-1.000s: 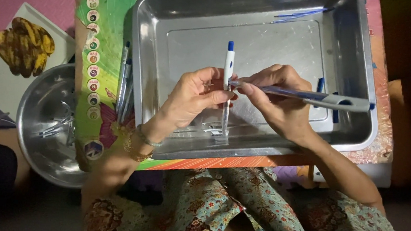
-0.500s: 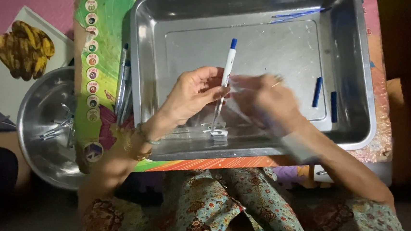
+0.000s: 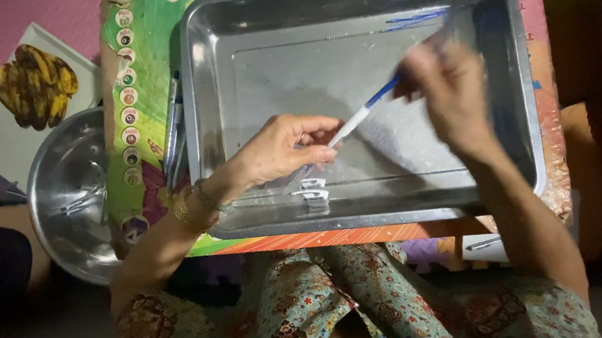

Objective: Assembling ballpoint pens by inserting ink refills into barrels and attaching caps.

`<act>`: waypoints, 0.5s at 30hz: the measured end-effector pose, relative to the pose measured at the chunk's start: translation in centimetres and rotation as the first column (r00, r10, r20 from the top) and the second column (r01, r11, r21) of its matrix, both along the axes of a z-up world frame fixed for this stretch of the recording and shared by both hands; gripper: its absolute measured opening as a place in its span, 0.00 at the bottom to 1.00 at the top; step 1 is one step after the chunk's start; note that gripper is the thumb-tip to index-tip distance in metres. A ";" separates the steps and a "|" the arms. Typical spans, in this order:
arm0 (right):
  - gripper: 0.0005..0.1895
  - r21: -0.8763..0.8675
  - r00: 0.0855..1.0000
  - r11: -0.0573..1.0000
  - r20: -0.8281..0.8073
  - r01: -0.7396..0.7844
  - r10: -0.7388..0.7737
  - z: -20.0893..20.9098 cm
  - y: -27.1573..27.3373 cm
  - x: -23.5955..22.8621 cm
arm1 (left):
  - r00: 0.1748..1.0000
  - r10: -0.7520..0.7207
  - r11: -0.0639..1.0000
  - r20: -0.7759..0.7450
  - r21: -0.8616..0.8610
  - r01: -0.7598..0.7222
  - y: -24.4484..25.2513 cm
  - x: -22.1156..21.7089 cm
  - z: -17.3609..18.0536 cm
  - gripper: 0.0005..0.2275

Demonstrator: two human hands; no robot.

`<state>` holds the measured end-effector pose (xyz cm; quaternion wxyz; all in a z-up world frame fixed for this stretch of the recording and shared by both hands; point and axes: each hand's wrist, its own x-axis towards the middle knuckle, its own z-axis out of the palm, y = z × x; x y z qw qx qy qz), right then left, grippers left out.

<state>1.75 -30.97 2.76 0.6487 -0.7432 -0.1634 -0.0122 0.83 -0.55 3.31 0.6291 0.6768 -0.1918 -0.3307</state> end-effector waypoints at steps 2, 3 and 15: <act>0.18 0.000 0.945 0.951 -0.114 0.308 -0.306 3.1 -1.6 0.1 | 0.999 -0.017 0.976 -0.028 0.217 0.023 0.2 0.4 -0.3 0.23; 0.18 -0.003 0.944 0.951 -0.118 0.310 -0.308 3.0 -3.1 0.1 | 0.999 -0.018 0.976 -0.033 0.216 0.025 0.4 0.9 -0.4 0.23; 0.05 -0.443 0.901 0.789 0.289 0.427 -0.325 0.0 -11.6 -2.8 | 0.164 -0.441 0.725 0.882 0.458 -0.515 -3.6 6.2 -0.8 0.09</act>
